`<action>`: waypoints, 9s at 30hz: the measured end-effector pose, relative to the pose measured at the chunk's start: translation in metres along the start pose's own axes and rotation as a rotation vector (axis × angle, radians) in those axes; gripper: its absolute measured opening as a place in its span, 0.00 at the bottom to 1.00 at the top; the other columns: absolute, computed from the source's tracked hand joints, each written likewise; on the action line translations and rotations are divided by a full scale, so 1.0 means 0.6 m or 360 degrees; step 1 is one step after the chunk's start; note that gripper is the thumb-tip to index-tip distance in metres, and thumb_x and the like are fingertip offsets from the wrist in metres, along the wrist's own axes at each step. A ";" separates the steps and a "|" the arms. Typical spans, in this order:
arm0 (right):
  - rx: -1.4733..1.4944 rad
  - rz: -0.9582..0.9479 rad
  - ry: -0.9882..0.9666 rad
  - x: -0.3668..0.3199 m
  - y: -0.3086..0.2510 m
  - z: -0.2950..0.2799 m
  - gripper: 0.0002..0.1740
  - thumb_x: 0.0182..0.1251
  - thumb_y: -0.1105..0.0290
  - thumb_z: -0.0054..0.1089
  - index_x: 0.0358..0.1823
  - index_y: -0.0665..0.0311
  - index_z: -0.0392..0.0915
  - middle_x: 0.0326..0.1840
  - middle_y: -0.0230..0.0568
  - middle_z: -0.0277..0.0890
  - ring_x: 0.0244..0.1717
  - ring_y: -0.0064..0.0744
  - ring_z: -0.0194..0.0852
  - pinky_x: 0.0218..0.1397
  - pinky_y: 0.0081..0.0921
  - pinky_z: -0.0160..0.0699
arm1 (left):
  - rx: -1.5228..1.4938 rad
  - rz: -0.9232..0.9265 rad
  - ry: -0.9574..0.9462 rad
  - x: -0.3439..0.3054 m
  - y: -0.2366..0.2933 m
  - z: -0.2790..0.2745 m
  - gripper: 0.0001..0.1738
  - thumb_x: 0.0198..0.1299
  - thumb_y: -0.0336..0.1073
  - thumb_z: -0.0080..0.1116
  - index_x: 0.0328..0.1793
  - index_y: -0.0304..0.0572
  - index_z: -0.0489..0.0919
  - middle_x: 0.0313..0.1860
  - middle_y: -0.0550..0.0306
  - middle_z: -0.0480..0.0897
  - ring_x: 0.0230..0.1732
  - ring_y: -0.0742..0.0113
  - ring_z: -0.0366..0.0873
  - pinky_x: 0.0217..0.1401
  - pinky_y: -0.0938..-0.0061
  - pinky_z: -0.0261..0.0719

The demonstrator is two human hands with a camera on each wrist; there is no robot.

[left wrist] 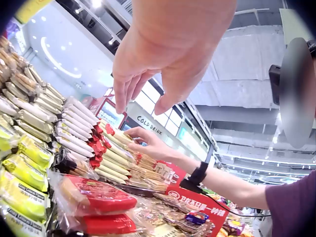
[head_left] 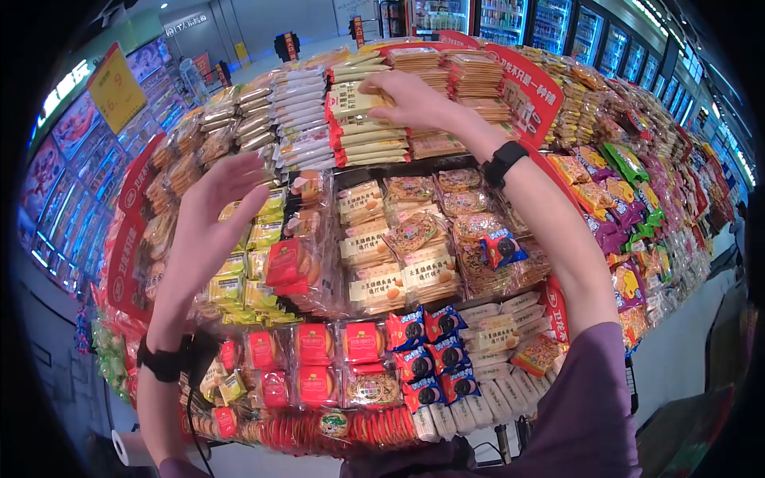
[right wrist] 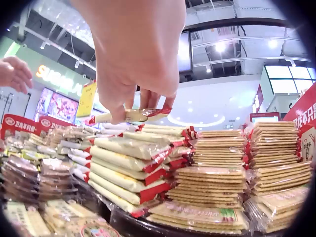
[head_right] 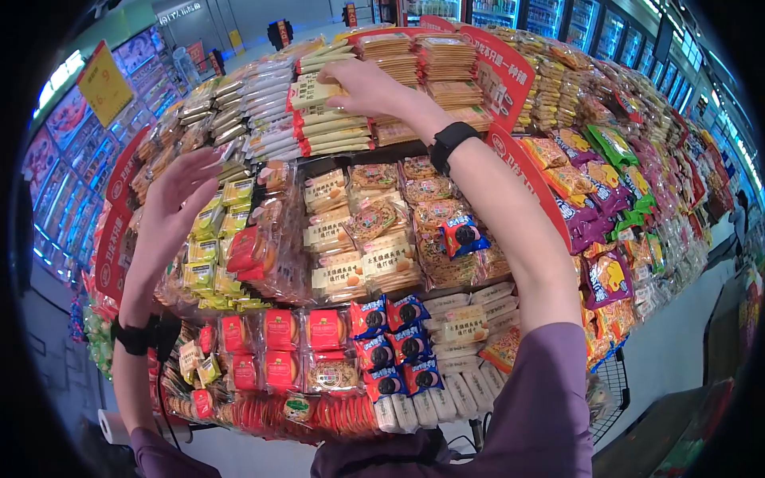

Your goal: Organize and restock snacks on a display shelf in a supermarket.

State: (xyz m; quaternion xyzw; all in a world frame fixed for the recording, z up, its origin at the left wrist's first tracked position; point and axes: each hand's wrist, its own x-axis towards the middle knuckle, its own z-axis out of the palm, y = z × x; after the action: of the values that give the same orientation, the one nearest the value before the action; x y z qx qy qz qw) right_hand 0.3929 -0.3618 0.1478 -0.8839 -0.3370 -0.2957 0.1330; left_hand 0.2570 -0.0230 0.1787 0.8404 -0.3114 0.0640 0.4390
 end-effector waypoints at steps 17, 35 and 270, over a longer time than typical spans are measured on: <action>-0.0058 0.0642 -0.0197 -0.069 0.022 0.002 0.50 0.47 0.40 0.73 0.58 0.76 0.67 0.42 0.65 0.79 0.47 0.59 0.80 0.53 0.44 0.78 | 0.0502 0.0066 -0.0133 0.247 -0.144 0.124 0.38 0.45 0.51 0.77 0.51 0.28 0.73 0.42 0.42 0.82 0.44 0.54 0.82 0.47 0.64 0.79; 0.0072 0.0717 -0.0239 -0.061 0.007 0.033 0.41 0.45 0.48 0.77 0.46 0.77 0.69 0.38 0.65 0.79 0.44 0.63 0.79 0.49 0.45 0.77 | 0.0773 0.0205 -0.0195 0.306 -0.179 0.125 0.35 0.34 0.45 0.80 0.46 0.31 0.78 0.41 0.40 0.82 0.45 0.45 0.81 0.49 0.60 0.77; 0.1977 0.1119 0.0478 -0.282 -0.780 0.153 0.39 0.39 0.80 0.82 0.53 0.61 0.66 0.56 0.41 0.72 0.60 0.31 0.72 0.62 0.32 0.74 | -0.1163 0.0111 0.0180 -0.496 -0.140 0.014 0.37 0.34 0.25 0.82 0.53 0.33 0.74 0.50 0.50 0.80 0.52 0.67 0.79 0.57 0.71 0.79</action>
State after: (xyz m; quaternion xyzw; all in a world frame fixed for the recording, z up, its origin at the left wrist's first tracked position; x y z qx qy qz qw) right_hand 0.0156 -0.0641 -0.0115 -0.6514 -0.1170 -0.1079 0.7419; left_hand 0.0671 0.1449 0.0018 0.6122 -0.3173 0.0096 0.7241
